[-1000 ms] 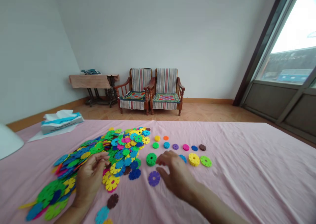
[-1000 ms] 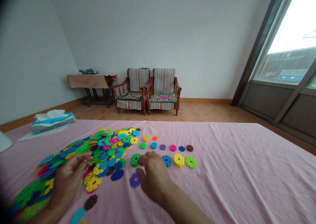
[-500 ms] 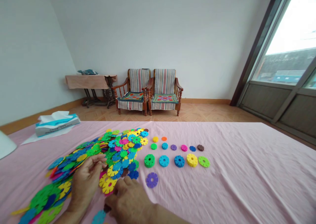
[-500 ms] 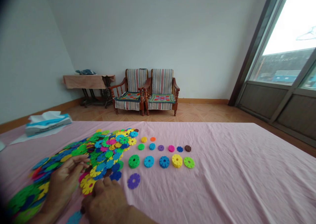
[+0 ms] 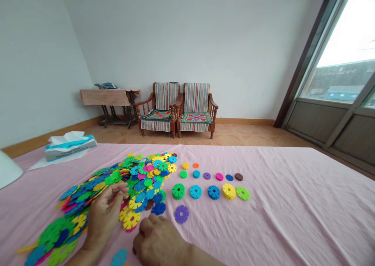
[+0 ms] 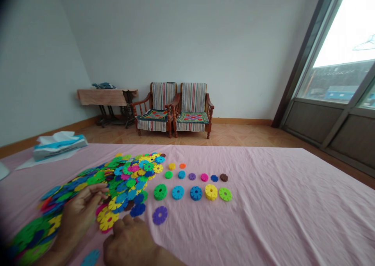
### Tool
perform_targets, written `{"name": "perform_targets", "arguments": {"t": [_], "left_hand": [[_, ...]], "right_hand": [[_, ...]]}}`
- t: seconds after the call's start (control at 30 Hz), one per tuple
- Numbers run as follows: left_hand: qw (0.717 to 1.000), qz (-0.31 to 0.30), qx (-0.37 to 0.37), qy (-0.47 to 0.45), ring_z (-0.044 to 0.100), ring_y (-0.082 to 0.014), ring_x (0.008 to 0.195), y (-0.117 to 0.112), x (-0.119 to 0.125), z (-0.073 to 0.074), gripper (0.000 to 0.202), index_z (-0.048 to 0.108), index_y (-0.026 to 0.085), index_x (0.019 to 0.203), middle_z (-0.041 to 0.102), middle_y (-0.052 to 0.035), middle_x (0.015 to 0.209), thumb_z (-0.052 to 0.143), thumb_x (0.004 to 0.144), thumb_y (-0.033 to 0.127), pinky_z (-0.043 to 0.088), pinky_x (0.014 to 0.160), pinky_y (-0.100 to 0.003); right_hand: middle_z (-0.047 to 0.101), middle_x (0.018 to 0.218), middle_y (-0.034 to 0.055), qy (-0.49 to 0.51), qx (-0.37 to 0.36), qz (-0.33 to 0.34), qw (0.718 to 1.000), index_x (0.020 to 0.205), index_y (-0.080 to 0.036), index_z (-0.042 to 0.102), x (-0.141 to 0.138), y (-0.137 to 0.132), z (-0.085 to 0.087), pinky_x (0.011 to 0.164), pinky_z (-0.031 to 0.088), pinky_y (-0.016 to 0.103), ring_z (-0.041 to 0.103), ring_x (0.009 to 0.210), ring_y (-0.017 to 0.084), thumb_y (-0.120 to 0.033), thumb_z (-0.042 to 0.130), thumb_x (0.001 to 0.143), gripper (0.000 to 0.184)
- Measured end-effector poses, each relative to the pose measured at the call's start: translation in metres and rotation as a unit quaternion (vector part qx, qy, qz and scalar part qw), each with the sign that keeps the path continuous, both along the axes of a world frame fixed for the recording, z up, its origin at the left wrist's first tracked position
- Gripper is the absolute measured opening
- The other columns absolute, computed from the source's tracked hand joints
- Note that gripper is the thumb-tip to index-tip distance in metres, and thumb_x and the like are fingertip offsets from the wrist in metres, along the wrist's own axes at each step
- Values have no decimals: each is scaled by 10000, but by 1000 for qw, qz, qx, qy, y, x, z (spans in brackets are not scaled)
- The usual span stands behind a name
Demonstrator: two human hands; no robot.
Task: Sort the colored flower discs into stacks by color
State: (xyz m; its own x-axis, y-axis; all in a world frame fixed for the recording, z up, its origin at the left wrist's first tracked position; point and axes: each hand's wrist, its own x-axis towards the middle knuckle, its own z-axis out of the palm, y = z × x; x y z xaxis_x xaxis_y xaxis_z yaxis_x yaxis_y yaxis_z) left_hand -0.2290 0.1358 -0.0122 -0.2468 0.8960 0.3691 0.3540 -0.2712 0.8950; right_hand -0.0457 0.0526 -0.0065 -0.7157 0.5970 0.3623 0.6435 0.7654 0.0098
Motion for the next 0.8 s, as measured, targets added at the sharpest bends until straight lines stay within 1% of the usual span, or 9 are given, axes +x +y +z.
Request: {"name": "perform_targets", "arguments": {"t": [0.1, 0.27, 0.37, 0.43, 0.5, 0.63, 0.67, 0.73, 0.8], "left_hand": [[1000, 3, -2, 4, 652, -192, 656, 2, -1, 0, 252, 626, 208, 836, 674, -5, 748, 614, 673, 399, 554, 607, -284], [1000, 8, -12, 6, 653, -196, 670, 4, -3, -2, 265, 627, 211, 845, 674, -4, 756, 609, 664, 404, 558, 616, -292], [1000, 13, -15, 1, 650, -193, 669, 3, -2, -1, 258, 629, 226, 845, 677, 1, 756, 608, 653, 397, 559, 604, -281], [1000, 15, -16, -3, 646, -190, 657, 2, 0, 1, 249, 631, 225, 833, 675, 3, 746, 604, 646, 387, 560, 599, -279], [1000, 15, -17, -5, 640, -187, 641, 0, 2, 4, 258, 631, 213, 824, 673, 0, 740, 602, 638, 389, 560, 594, -280], [1000, 10, -13, -3, 638, -189, 647, 1, 1, 3, 299, 629, 185, 846, 670, -8, 736, 606, 647, 407, 554, 592, -273], [1000, 7, -12, -1, 638, -190, 653, 2, 0, 2, 301, 628, 182, 855, 669, -8, 737, 605, 653, 403, 552, 597, -272], [1000, 3, -9, 3, 637, -189, 658, 3, -2, 0, 297, 626, 181, 866, 669, -10, 743, 603, 660, 394, 549, 606, -273], [1000, 2, -9, 5, 636, -191, 662, 4, -3, -2, 290, 624, 184, 862, 667, -12, 745, 603, 661, 392, 548, 609, -275]], "right_hand": [[619, 777, 81, -14, -23, -25, 999, 857, -108, 642, 4, -3, 4, 544, 502, 293, 581, 728, 210, -288, 633, 794, 191], [656, 765, 111, -29, -115, -43, 992, 870, -79, 646, 14, -5, 11, 594, 521, 306, 603, 748, 238, -272, 700, 681, 276], [666, 839, 102, 34, -161, -71, 984, 937, -109, 608, 33, -10, 19, 585, 500, 272, 621, 749, 216, -178, 631, 690, 257], [667, 890, 83, 109, -170, -108, 973, 990, -137, 567, 54, -11, 29, 618, 486, 251, 629, 777, 190, -81, 531, 720, 278], [665, 888, 75, 190, -162, -157, 956, 962, -156, 549, 83, -9, 43, 667, 479, 258, 625, 803, 176, -40, 453, 751, 259], [673, 768, 8, 362, -180, -242, 882, 918, -192, 560, 155, 10, 60, 604, 464, 229, 610, 659, 131, -107, 528, 737, 203], [681, 775, 14, 403, -173, -279, 854, 890, -193, 568, 174, 16, 60, 607, 471, 234, 619, 660, 134, -145, 554, 736, 162], [692, 752, 28, 487, -161, -361, 779, 822, -195, 573, 212, 28, 53, 607, 488, 242, 651, 668, 152, -246, 602, 732, 107], [703, 742, 52, 500, -154, -401, 752, 805, -187, 577, 245, 36, 39, 591, 492, 258, 665, 650, 169, -274, 590, 733, 113]]}}
